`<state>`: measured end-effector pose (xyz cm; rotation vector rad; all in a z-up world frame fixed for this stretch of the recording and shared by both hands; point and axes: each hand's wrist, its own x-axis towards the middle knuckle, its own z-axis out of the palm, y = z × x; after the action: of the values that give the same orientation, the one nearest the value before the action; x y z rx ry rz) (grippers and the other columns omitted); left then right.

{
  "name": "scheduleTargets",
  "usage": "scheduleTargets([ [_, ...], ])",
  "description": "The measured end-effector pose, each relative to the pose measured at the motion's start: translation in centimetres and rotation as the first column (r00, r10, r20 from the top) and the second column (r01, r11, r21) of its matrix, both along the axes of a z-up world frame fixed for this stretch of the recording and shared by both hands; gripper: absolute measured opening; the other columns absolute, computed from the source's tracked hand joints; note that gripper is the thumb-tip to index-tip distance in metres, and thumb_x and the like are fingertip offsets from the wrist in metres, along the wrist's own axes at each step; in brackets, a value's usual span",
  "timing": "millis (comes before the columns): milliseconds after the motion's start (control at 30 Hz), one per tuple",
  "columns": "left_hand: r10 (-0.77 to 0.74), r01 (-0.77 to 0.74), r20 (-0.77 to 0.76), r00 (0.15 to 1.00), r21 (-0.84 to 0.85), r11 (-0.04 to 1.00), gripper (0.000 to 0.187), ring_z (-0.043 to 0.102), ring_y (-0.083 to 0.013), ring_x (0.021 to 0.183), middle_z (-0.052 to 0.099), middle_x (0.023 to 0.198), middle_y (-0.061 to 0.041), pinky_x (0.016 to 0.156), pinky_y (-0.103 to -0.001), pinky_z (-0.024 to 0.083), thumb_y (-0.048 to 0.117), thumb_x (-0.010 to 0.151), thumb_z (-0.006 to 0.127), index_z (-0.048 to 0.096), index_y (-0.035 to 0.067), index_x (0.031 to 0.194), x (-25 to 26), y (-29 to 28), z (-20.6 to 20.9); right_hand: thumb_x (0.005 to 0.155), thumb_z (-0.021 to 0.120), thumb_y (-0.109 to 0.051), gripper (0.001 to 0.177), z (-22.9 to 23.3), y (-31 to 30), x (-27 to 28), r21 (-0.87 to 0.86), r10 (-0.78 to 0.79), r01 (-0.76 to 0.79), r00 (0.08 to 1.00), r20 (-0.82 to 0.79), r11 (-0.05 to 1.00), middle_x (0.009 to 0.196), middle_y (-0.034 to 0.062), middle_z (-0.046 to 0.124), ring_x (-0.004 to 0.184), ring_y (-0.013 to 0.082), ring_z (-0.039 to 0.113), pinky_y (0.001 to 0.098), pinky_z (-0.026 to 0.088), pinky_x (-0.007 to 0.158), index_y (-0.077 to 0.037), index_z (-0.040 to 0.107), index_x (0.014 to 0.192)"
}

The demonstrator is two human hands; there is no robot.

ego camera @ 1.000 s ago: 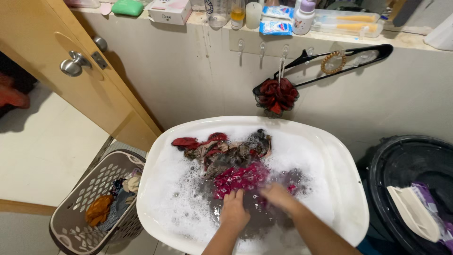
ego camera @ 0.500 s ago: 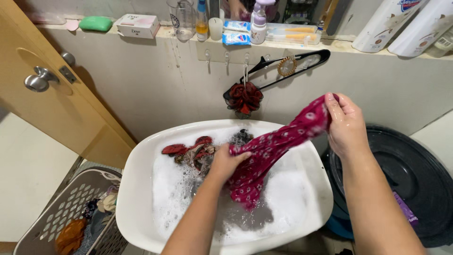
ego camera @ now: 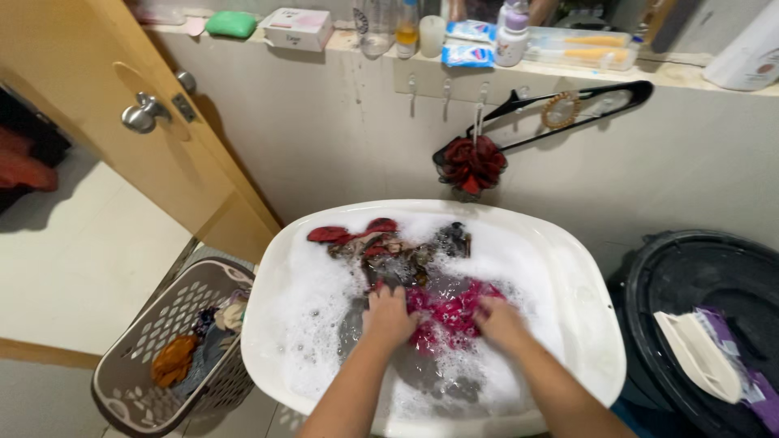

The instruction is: The person hand washes various pieces of clothing in a white basin filled with soapy water. They scrub, rinse, and wring out each item before placing it into a laundry basket. The process is repeated for multiple garments of different colors.

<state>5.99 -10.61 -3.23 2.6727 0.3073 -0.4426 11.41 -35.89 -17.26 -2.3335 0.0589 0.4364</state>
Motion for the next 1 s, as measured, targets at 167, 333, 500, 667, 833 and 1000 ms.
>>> scheduleTargets([
  [167,-0.083,0.082,-0.052,0.995,-0.018,0.996,0.068,0.042,-0.0361,0.135,0.047,0.146,-0.016,0.111,-0.05,0.043,0.038,0.089,0.075,0.047,0.005,0.142,-2.7,-1.1,-2.2,0.096,0.064,-0.01,0.034,-4.4,5.0,-2.2,-0.332,0.169,-0.247,0.954,-0.247,0.91,0.102,0.0155,0.071,0.088,0.0237,0.073,0.0383,0.061,0.08,-0.002,0.063,0.129],
  [333,-0.057,0.059,0.028,0.998,-0.08,0.995,0.098,0.04,-0.0333,0.137,0.047,0.144,-0.016,0.112,-0.045,0.044,0.043,0.075,0.085,0.034,0.006,0.15,-3.5,-2.3,-2.3,0.083,0.079,-0.017,0.031,9.3,6.0,3.4,0.154,0.066,-0.01,0.932,-0.358,0.988,0.091,0.0094,0.074,0.083,0.0188,0.07,0.0343,0.06,0.079,0.001,0.074,0.108],
  [500,0.154,-0.098,0.149,0.977,-0.328,0.94,0.105,0.05,-0.038,0.123,0.054,0.136,-0.02,0.103,-0.047,0.044,0.04,0.068,0.089,0.035,0.009,0.153,-0.8,-4.2,-3.5,0.086,0.064,0.001,0.004,28.2,3.3,3.2,0.778,0.02,-0.036,0.999,0.03,0.627,0.078,0.0113,0.07,0.066,0.0208,0.067,0.0331,0.058,0.062,0.002,0.067,0.089],
  [667,0.471,-0.218,0.242,0.848,-0.652,0.726,0.037,0.069,-0.0281,0.086,0.073,0.093,-0.014,0.083,-0.043,0.056,0.025,0.086,0.07,0.07,0.006,0.117,4.3,-4.3,-2.8,0.086,0.062,0.001,0.005,33.2,-2.0,0.7,0.856,-0.257,-0.041,0.945,0.2,0.515,0.082,0.0087,0.069,0.073,0.0189,0.069,0.0338,0.061,0.071,0.003,0.065,0.09],
  [833,0.578,-0.087,0.015,0.816,-0.985,0.148,0.027,0.062,-0.0169,0.077,0.072,0.087,-0.008,0.072,-0.036,0.053,0.02,0.096,0.06,0.07,-0.005,0.104,4.6,-5.0,2.0,0.082,0.077,-0.018,0.036,23.4,-2.4,0.1,-0.073,-0.145,0.159,0.976,0.162,0.985,0.104,0.0145,0.073,0.096,0.0283,0.071,0.0431,0.057,0.088,-0.001,0.066,0.111],
  [1000,0.491,-0.026,-0.153,0.858,-0.966,-0.256,0.028,0.066,-0.0183,0.088,0.071,0.099,-0.011,0.081,-0.035,0.057,0.021,0.097,0.062,0.067,-0.003,0.108,1.9,-5.7,6.3,0.091,0.064,-0.024,0.039,13.9,5.2,-1.5,0.463,-0.078,0.205,0.957,-0.279,0.862,0.113,0.0197,0.071,0.102,0.0336,0.07,0.05,0.059,0.087,-0.001,0.062,0.123],
])
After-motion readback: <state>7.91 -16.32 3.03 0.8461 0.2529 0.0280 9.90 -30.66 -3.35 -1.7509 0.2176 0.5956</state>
